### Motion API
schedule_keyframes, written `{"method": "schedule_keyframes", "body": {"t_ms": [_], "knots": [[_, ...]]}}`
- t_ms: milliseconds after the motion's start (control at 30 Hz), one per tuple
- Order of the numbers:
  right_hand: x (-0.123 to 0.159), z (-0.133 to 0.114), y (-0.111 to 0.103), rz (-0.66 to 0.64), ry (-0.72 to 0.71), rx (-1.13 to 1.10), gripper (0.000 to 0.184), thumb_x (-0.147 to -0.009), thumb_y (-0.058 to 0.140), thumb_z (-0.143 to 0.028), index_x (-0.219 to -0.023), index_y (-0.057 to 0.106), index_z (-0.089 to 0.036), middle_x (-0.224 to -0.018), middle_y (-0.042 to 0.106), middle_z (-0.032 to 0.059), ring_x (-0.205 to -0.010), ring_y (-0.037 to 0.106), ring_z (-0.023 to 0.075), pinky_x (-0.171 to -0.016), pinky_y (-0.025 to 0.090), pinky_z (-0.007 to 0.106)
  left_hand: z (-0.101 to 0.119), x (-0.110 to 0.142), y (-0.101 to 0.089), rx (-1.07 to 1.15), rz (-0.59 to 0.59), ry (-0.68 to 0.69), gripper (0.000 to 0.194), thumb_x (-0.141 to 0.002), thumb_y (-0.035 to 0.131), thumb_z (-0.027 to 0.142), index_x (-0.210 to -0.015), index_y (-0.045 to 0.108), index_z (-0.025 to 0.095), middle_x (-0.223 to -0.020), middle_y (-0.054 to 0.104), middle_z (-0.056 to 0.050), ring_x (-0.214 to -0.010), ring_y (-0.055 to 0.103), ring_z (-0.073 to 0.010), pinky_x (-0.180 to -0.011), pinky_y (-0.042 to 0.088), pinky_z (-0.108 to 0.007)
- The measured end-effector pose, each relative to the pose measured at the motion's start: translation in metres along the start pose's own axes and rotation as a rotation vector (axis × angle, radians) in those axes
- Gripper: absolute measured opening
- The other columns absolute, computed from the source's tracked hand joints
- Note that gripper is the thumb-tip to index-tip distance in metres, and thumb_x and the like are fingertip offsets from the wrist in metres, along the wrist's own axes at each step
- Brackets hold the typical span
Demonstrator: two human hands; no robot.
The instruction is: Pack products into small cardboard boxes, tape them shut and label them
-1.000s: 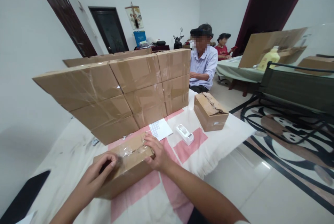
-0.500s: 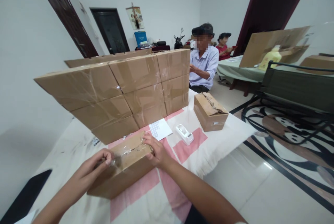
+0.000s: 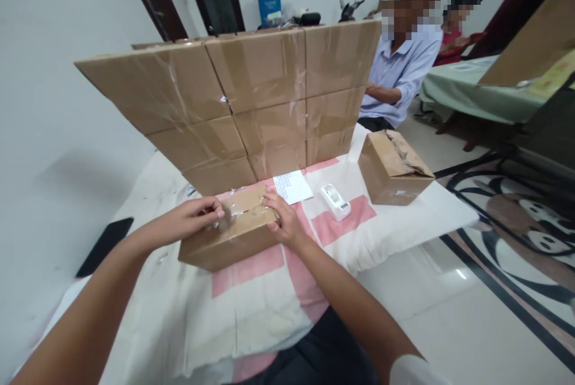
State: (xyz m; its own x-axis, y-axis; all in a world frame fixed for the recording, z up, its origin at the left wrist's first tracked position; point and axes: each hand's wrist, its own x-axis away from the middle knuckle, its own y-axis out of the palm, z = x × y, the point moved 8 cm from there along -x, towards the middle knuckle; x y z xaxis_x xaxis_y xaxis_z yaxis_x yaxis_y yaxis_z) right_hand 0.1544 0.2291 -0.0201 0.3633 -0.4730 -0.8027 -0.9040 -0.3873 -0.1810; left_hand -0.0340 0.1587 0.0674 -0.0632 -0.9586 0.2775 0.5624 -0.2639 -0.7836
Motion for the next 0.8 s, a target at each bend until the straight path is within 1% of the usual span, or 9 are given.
{"method": "schedule_keyframes", "body": {"t_ms": [133, 233, 333, 467, 533, 633, 700, 800], "knots": [[-0.002, 0.0, 0.001, -0.003, -0.008, -0.003, 0.053, -0.1, 0.041, -0.063, -0.131, 0.055, -0.021, -0.144, 0.058, 0.0168, -0.147, 0.044, 0.0289, -0.121, 0.038, 0.053, 0.0, -0.002, 0.003, -0.019, -0.025, -0.024, 0.04, -0.089, 0.053, 0.063, -0.087, 0.056, 0.022, -0.083, 0.06, 0.0, -0.076, 0.054, -0.017, -0.067, 0.042, -0.026], [-0.002, -0.001, 0.0, -0.006, 0.001, 0.001, 0.056, -0.099, 0.04, -0.065, -0.13, 0.055, -0.021, -0.143, 0.058, 0.0171, -0.146, 0.045, 0.0292, -0.12, 0.038, 0.053, 0.001, -0.004, 0.002, -0.076, -0.023, -0.038, 0.04, -0.085, 0.058, 0.062, -0.086, 0.054, 0.022, -0.083, 0.06, 0.0, -0.075, 0.054, -0.0173, -0.066, 0.042, -0.026], [-0.003, 0.002, 0.001, -0.047, 0.074, 0.014, 0.059, -0.098, 0.038, -0.069, -0.13, 0.055, -0.023, -0.146, 0.057, 0.0154, -0.147, 0.043, 0.0298, -0.121, 0.036, 0.054, -0.002, -0.005, -0.003, -0.139, -0.004, -0.069, 0.041, -0.08, 0.062, 0.063, -0.086, 0.056, 0.022, -0.085, 0.061, -0.001, -0.076, 0.055, -0.0187, -0.066, 0.041, -0.027], [-0.004, 0.003, 0.002, -0.088, 0.152, 0.005, 0.063, -0.096, 0.036, -0.074, -0.129, 0.057, -0.025, -0.146, 0.056, 0.0137, -0.148, 0.042, 0.0307, -0.122, 0.034, 0.055, -0.013, -0.008, -0.005, -0.181, 0.032, -0.06, 0.041, -0.079, 0.063, 0.062, -0.09, 0.059, 0.022, -0.089, 0.063, -0.003, -0.081, 0.058, -0.0206, -0.07, 0.044, -0.029], [-0.005, 0.002, 0.002, -0.091, 0.158, 0.005, 0.065, -0.095, 0.035, -0.076, -0.128, 0.058, -0.025, -0.145, 0.057, 0.0139, -0.147, 0.042, 0.0307, -0.122, 0.034, 0.055, -0.018, -0.009, -0.005, -0.206, 0.055, -0.031, 0.043, -0.08, 0.063, 0.063, -0.094, 0.061, 0.022, -0.096, 0.064, -0.004, -0.086, 0.059, -0.022, -0.075, 0.045, -0.031], [-0.006, 0.0, 0.001, -0.083, 0.135, 0.006, 0.063, -0.096, 0.036, -0.074, -0.129, 0.058, -0.024, -0.145, 0.058, 0.0138, -0.147, 0.043, 0.0302, -0.122, 0.034, 0.054, -0.026, -0.01, -0.006, -0.281, 0.106, 0.0, 0.049, -0.078, 0.064, 0.067, -0.098, 0.064, 0.022, -0.105, 0.061, -0.007, -0.1, 0.058, -0.0257, -0.088, 0.046, -0.035], [-0.006, -0.001, 0.0, -0.062, 0.104, -0.007, 0.06, -0.097, 0.038, -0.071, -0.129, 0.058, -0.024, -0.145, 0.057, 0.0142, -0.147, 0.043, 0.03, -0.122, 0.035, 0.054, -0.03, -0.009, -0.01, -0.331, 0.159, -0.022, 0.057, -0.075, 0.066, 0.07, -0.107, 0.065, 0.023, -0.113, 0.059, -0.009, -0.11, 0.056, -0.0294, -0.094, 0.046, -0.039], [-0.005, -0.002, 0.0, -0.052, 0.093, -0.01, 0.059, -0.098, 0.039, -0.07, -0.129, 0.058, -0.023, -0.145, 0.058, 0.0142, -0.147, 0.043, 0.0293, -0.122, 0.036, 0.053, -0.036, -0.007, -0.015, -0.372, 0.223, -0.092, 0.07, -0.074, 0.066, 0.074, -0.124, 0.062, 0.025, -0.126, 0.056, -0.011, -0.121, 0.05, -0.035, -0.1, 0.043, -0.045]]}}
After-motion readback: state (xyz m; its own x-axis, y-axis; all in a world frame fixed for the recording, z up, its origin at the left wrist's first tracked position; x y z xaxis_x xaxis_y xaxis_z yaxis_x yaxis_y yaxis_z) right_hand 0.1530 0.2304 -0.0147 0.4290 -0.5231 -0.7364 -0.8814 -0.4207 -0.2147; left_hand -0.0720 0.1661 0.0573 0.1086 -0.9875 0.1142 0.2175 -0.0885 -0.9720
